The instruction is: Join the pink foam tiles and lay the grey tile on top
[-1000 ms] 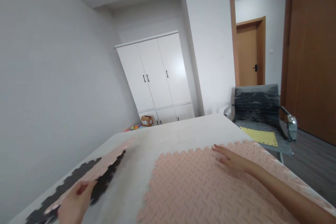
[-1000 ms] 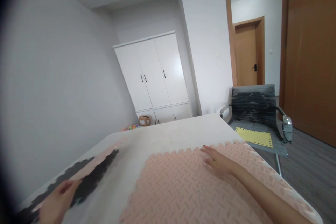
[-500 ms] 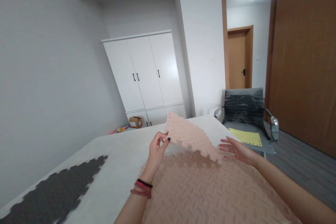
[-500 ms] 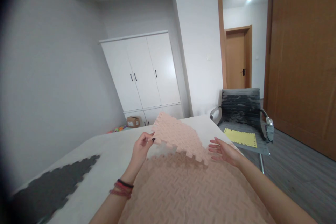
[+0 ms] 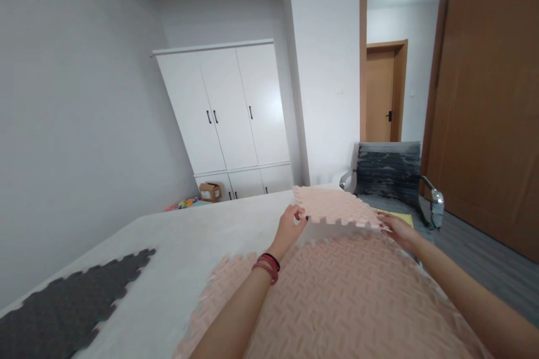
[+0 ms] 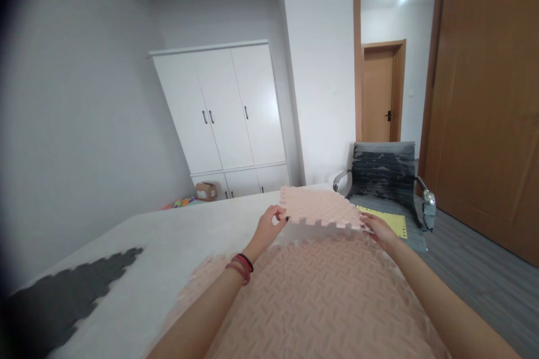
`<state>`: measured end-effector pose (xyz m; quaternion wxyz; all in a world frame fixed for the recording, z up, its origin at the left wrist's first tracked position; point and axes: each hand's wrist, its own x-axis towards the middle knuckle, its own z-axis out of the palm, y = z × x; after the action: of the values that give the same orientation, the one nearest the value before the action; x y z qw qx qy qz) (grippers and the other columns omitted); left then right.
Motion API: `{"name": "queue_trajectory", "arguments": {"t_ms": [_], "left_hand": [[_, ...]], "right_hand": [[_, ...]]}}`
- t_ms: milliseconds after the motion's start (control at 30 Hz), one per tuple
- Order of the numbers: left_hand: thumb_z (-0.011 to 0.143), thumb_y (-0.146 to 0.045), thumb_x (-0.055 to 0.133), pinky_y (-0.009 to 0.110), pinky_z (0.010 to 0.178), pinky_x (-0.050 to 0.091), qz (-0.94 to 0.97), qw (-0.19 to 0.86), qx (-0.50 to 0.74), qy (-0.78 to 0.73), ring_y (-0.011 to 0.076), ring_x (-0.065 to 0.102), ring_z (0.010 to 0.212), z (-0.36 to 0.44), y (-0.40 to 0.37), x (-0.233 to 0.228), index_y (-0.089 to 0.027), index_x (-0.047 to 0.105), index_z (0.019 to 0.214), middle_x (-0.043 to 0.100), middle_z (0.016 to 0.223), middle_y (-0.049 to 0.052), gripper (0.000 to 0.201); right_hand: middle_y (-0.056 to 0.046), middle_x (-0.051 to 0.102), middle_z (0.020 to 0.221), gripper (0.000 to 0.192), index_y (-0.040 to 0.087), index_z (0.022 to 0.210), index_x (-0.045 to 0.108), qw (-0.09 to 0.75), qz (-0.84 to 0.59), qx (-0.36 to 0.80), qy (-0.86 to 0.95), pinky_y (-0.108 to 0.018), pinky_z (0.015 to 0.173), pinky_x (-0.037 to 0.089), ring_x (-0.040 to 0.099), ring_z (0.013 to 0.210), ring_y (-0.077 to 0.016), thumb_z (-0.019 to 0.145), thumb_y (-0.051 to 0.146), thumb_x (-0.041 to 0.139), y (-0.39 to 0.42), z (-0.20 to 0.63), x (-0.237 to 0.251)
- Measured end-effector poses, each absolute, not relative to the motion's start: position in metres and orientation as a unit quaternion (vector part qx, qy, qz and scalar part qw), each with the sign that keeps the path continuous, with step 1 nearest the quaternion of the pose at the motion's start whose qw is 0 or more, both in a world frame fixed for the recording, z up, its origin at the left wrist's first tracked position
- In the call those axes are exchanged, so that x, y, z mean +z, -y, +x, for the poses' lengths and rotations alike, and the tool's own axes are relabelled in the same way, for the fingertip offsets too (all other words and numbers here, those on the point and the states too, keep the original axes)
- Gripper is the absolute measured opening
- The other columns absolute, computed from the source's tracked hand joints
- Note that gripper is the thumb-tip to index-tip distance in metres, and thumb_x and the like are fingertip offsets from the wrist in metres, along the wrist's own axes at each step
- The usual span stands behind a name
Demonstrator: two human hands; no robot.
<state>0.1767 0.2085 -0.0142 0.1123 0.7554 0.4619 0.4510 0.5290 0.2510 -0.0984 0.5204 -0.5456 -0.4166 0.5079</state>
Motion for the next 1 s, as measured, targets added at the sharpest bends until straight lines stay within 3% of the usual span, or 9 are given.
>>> {"name": "queue_trajectory", "arguments": {"t_ms": [133,300,633,800,900,1000], "left_hand": [[0.077,-0.017,0.051,0.028,0.074,0.042,0.769,0.101,0.329,-0.539,0.0115,0.051,0.072,0.173,-0.227,-0.057,-0.017,0.057,0.08,0.053,0.076,-0.001,0.007],[0.083,-0.032,0.052,0.033,0.074,0.045,0.758,0.075,0.212,-0.612,0.0126,0.054,0.075,0.165,-0.235,-0.086,-0.015,0.059,0.081,0.058,0.085,0.002,0.018],[0.086,-0.034,0.047,0.036,0.079,0.045,0.778,0.013,0.117,-0.618,0.0156,0.056,0.086,0.177,-0.23,-0.084,-0.015,0.059,0.089,0.061,0.097,0.005,0.024],[0.082,-0.033,0.048,0.04,0.081,0.043,0.773,-0.032,0.104,-0.625,0.0221,0.056,0.093,0.183,-0.226,-0.082,-0.013,0.059,0.093,0.06,0.101,0.01,0.025],[0.081,-0.026,0.046,0.044,0.087,0.039,0.786,-0.067,0.108,-0.605,0.027,0.052,0.101,0.191,-0.22,-0.078,-0.012,0.055,0.103,0.057,0.107,0.014,0.028],[0.083,-0.014,0.036,0.04,0.088,0.038,0.827,-0.079,0.097,-0.548,0.0235,0.051,0.104,0.203,-0.211,-0.072,-0.017,0.053,0.105,0.056,0.108,0.011,0.028]], "right_hand": [[-0.004,0.065,0.087,0.043,0.019,0.11,0.056,0.483,-0.624,0.374,0.488,-0.031,0.069,0.046,0.058,0.079,-0.0201,0.069,0.027,0.054,-0.275,0.537,-0.107],[-0.006,0.067,0.09,0.051,0.016,0.118,0.054,0.418,-0.656,0.276,0.564,-0.035,0.077,0.045,0.06,0.081,-0.0232,0.068,0.028,0.05,-0.291,0.525,-0.135],[-0.012,0.064,0.109,0.051,0.012,0.123,0.05,0.345,-0.705,0.187,0.591,-0.033,0.085,0.043,0.06,0.095,-0.0236,0.074,0.025,0.044,-0.301,0.532,-0.154],[-0.011,0.061,0.119,0.049,0.015,0.124,0.05,0.342,-0.713,0.168,0.589,-0.032,0.091,0.041,0.056,0.107,-0.0241,0.076,0.026,0.045,-0.302,0.529,-0.154],[-0.014,0.058,0.122,0.05,0.013,0.125,0.05,0.341,-0.715,0.158,0.59,-0.034,0.095,0.039,0.053,0.112,-0.0259,0.077,0.026,0.044,-0.302,0.527,-0.154],[-0.018,0.058,0.122,0.052,0.007,0.124,0.05,0.339,-0.714,0.149,0.594,-0.035,0.095,0.04,0.054,0.112,-0.0273,0.077,0.026,0.043,-0.302,0.526,-0.154]]}}
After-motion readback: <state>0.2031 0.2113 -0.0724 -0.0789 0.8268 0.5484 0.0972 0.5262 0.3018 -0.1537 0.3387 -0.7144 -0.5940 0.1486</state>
